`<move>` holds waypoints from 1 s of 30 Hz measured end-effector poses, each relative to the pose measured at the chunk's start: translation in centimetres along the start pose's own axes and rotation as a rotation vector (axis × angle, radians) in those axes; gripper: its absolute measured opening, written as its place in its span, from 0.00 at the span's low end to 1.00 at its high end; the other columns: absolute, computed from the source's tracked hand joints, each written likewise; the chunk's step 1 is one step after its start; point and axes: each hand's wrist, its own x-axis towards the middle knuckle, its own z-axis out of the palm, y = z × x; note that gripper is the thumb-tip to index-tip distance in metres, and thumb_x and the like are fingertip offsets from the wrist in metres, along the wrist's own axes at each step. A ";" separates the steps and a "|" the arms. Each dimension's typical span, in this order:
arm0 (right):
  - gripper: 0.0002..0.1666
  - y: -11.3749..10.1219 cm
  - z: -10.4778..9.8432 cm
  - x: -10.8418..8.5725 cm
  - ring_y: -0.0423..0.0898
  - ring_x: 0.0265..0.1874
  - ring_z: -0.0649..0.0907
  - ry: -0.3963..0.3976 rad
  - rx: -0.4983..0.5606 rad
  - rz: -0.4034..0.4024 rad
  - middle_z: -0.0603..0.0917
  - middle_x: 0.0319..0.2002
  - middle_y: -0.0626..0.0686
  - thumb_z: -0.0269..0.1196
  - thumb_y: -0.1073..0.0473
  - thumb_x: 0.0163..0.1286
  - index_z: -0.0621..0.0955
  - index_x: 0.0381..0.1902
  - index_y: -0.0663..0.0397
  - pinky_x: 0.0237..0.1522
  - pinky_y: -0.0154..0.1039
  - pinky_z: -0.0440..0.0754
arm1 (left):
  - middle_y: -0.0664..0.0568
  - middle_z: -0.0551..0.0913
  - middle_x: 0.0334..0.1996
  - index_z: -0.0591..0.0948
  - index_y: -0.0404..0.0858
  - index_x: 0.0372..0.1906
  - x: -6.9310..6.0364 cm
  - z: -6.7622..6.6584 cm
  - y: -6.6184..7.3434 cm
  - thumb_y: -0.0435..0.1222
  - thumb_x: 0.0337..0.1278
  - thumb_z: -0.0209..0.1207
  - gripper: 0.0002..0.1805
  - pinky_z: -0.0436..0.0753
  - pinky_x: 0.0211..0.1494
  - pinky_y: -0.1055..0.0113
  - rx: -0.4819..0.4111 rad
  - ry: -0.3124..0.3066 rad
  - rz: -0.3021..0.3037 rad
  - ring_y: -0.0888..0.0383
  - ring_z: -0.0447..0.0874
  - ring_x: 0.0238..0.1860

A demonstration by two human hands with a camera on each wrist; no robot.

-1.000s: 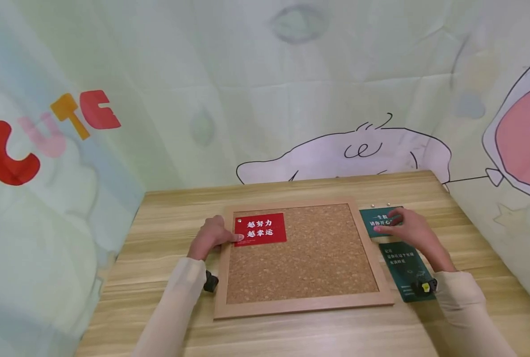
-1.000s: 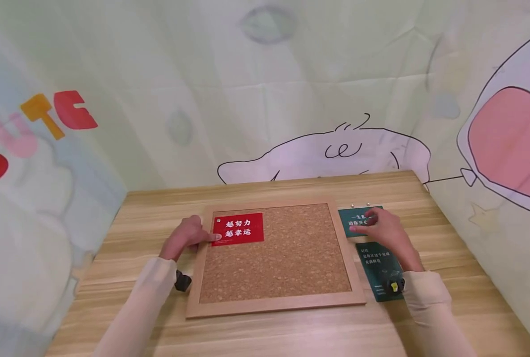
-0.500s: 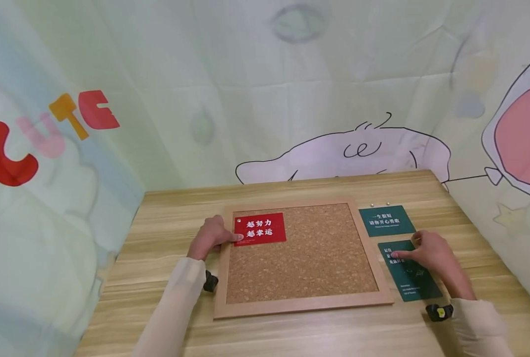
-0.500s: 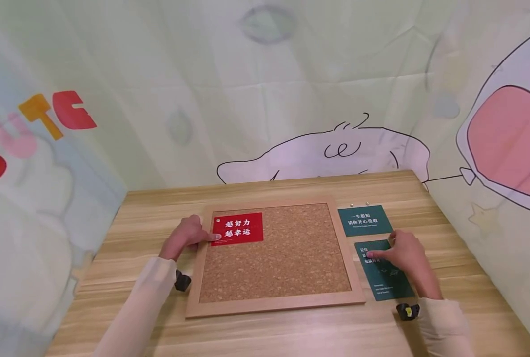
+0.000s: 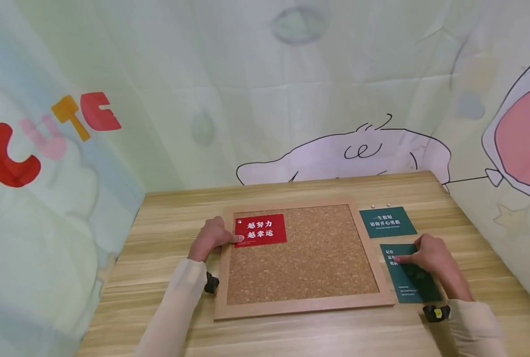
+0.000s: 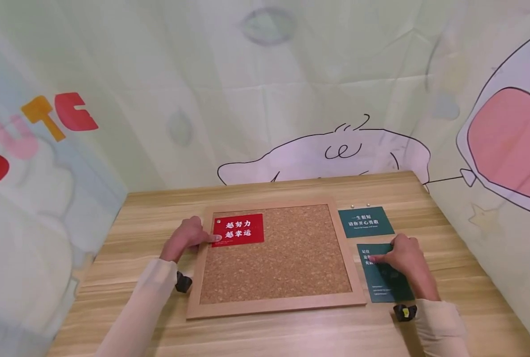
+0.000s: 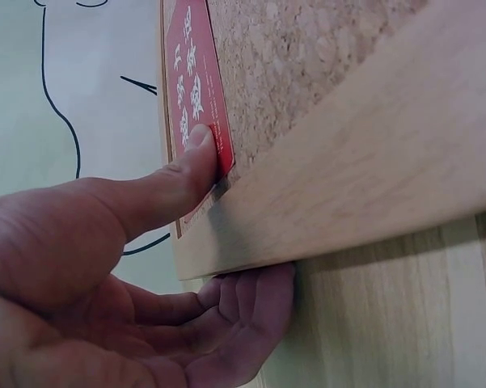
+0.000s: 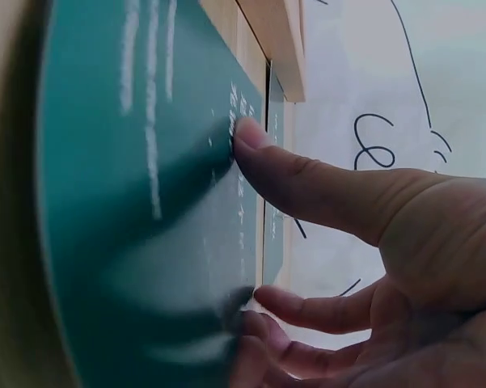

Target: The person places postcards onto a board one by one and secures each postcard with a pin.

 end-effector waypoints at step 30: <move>0.33 -6.2 -5.1 1.7 0.50 0.33 0.83 -0.090 0.373 -0.196 0.79 0.46 0.67 0.69 0.56 0.73 0.65 0.63 0.66 0.32 0.43 0.87 | 0.33 0.81 0.47 0.71 0.26 0.58 0.2 0.1 0.1 0.42 0.57 0.75 0.34 0.88 0.44 0.56 0.020 0.005 -0.014 0.43 0.88 0.40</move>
